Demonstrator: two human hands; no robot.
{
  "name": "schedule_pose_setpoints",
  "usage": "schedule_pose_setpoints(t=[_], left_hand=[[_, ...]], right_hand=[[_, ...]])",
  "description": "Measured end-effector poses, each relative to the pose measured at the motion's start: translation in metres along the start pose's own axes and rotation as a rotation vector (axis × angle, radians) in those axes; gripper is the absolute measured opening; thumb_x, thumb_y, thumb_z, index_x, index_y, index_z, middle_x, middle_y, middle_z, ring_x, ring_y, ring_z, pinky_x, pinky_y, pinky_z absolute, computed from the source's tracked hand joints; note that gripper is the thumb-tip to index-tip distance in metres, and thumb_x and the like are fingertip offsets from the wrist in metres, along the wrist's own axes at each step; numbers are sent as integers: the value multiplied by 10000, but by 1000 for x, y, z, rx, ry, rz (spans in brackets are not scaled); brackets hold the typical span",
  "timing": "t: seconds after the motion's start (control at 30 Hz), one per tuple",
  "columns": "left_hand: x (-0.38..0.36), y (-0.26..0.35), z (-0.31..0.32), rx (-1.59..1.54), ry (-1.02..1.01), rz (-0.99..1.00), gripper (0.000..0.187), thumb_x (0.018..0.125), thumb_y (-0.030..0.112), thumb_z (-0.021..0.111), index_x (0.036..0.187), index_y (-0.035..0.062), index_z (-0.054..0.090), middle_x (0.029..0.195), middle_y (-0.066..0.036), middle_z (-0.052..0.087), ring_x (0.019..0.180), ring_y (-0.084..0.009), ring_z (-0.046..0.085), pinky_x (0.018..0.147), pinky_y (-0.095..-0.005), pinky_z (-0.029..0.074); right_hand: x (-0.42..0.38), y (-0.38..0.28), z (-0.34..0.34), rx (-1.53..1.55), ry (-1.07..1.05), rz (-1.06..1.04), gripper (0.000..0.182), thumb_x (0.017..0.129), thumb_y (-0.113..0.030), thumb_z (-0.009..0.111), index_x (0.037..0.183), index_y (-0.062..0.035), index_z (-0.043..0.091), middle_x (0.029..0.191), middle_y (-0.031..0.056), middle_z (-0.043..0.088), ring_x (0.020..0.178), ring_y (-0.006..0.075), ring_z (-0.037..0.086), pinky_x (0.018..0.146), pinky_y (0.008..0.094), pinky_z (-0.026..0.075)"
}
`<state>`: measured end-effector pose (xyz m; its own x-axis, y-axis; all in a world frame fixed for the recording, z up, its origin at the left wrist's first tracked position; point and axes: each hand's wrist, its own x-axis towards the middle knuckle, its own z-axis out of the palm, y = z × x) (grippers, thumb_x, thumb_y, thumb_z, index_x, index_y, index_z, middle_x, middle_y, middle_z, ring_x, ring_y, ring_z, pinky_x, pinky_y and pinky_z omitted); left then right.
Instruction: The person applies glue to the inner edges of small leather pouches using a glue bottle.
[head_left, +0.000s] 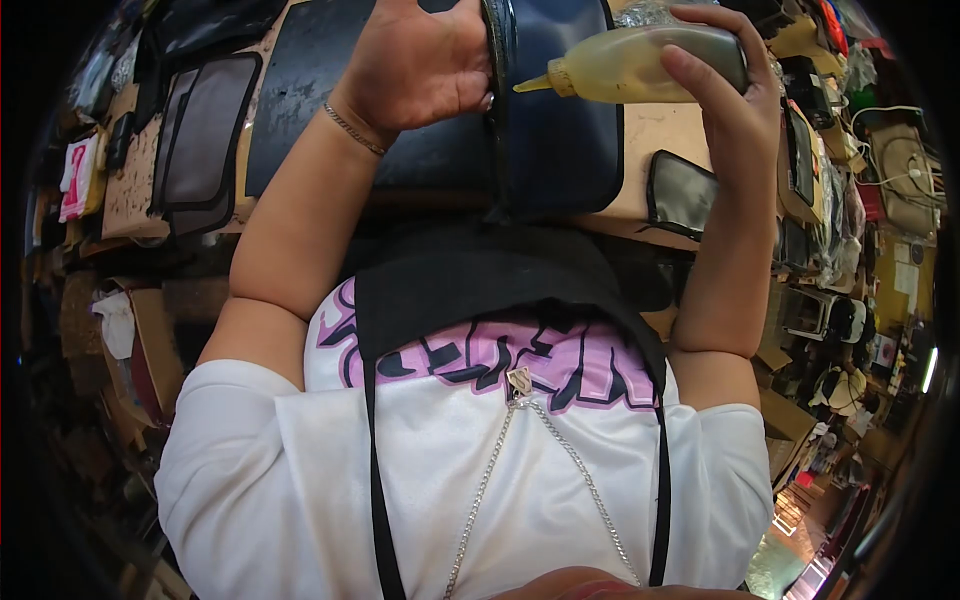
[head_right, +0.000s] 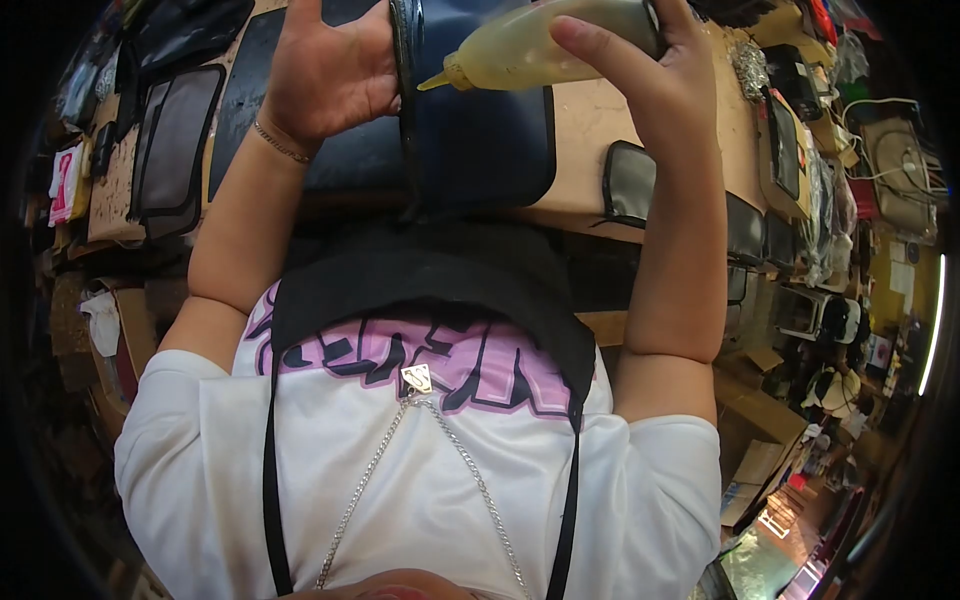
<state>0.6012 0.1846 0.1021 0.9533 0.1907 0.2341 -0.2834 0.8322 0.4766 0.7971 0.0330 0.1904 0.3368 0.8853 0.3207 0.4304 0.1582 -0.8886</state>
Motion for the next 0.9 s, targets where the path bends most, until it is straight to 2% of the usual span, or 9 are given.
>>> schedule_pose_setpoints(t=[0.07,0.17,0.27,0.37,0.57,0.73,0.87,0.9], left_hand=[[3,-1,-12,-47,-133,1,1217,730,970,191,1588,108,157,1545,-188,391,1365,-356,462,1063,-481,432],[4,0,-8,-15,-89,16,1207,740,964,193,1586,105,156,1532,-181,410,1358,-348,471,1051,-467,446],[4,2,-16,-51,-151,13,1186,755,955,196,1580,103,182,1522,-177,425,1335,-339,497,1016,-453,478],[2,3,8,36,127,39,1168,771,946,198,1571,96,214,1506,-174,445,1295,-330,535,961,-438,517],[2,9,-7,-66,-29,19,1153,785,936,204,1557,81,252,1458,-194,492,1240,-340,579,916,-447,546],[0,13,-8,8,40,48,1172,786,935,210,1547,45,260,1454,-223,484,1253,-365,564,962,-487,522],[1,13,5,34,143,86,1182,793,931,215,1544,18,251,1484,-238,441,1305,-383,514,1039,-510,464],[3,13,-13,53,-61,111,1178,801,924,222,1544,10,245,1508,-252,401,1340,-400,472,1083,-521,419]], right_hand=[[7,8,1,-56,20,-17,394,740,-176,830,1056,-45,634,946,43,637,869,120,617,804,256,470],[10,19,0,-23,12,-13,395,734,-185,838,1046,-47,639,949,41,644,868,119,618,801,262,472],[8,14,-1,20,-64,30,396,733,-188,841,1048,-52,643,938,36,654,865,113,618,790,258,469],[9,29,-5,27,-104,12,396,733,-190,844,1049,-56,646,923,32,663,847,105,619,768,247,466],[-1,28,-7,39,-118,53,390,737,-188,851,1044,-53,651,897,30,671,817,98,619,746,235,464],[-9,25,-8,22,-120,69,394,736,-185,856,1046,-52,652,911,31,664,841,102,615,763,235,458],[-19,27,-10,37,-160,-36,397,732,-182,866,1040,-45,654,947,32,646,899,113,606,803,249,449],[-20,25,-10,11,-185,-83,392,735,-175,866,1038,-44,655,954,31,642,909,115,603,812,253,448]])
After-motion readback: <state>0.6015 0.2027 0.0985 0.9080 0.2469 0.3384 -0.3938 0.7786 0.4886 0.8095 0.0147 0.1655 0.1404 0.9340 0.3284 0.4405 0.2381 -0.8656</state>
